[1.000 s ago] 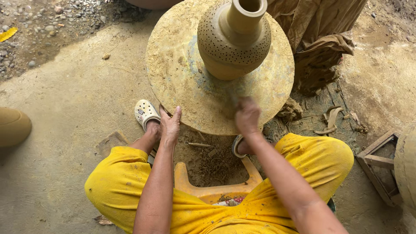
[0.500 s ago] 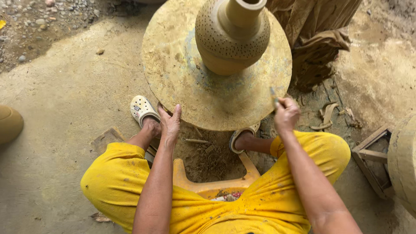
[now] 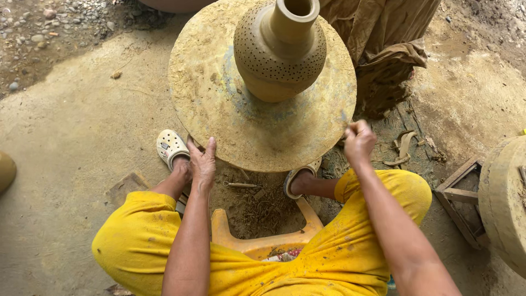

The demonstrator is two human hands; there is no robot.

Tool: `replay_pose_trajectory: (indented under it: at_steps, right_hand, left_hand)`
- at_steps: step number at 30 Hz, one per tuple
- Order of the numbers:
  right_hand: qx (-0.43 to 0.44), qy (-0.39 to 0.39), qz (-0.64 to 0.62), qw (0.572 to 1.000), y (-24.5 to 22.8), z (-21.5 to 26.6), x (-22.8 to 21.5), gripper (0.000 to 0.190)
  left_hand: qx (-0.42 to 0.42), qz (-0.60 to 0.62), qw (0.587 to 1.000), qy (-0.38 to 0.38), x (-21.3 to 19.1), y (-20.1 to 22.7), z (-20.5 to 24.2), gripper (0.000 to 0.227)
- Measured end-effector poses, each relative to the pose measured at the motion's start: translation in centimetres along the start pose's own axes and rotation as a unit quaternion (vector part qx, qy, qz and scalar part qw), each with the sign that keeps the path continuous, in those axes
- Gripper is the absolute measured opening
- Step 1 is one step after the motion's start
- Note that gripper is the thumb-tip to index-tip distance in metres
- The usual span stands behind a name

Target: The person uses a wooden tool to pierce holes into the side of a clay vase on a pottery wheel, then uses a metal scraper to clean the wheel surface.

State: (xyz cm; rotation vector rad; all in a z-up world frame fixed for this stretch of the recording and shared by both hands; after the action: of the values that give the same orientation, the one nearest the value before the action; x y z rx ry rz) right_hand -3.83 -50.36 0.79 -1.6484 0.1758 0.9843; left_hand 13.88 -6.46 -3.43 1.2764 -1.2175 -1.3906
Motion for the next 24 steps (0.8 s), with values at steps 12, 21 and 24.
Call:
replay_pose_trajectory:
  at_steps: [12, 21, 24]
  right_hand:
    - [-0.137, 0.016, 0.067, 0.988, -5.9, 12.6, 1.2, 0.006]
    - [-0.122, -0.097, 0.046, 0.987, -5.2, 14.6, 3.9, 0.009]
    - [-0.084, -0.015, 0.019, 0.996, -4.8, 12.3, 2.1, 0.006]
  left_hand:
    - [-0.03, 0.029, 0.999, -0.012, 0.2, -1.0, -0.8, 0.117]
    - [0.01, -0.003, 1.0, -0.003, 1.7, -2.0, 0.9, 0.118]
    - [-0.045, -0.059, 0.997, -0.023, 2.2, -2.4, 2.1, 0.119]
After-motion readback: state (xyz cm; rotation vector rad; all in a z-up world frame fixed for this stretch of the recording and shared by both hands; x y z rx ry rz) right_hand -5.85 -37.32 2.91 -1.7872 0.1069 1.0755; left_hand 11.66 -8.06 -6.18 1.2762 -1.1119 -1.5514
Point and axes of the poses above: each hand's wrist, its own z-axis away from the middle knuckle, its own x-axis out of the palm, y = z × x, the point moved 6 cm from there along -z, towards the middle knuckle, and after that the axes turned 13 degrees about x, right-handed, at the moved point
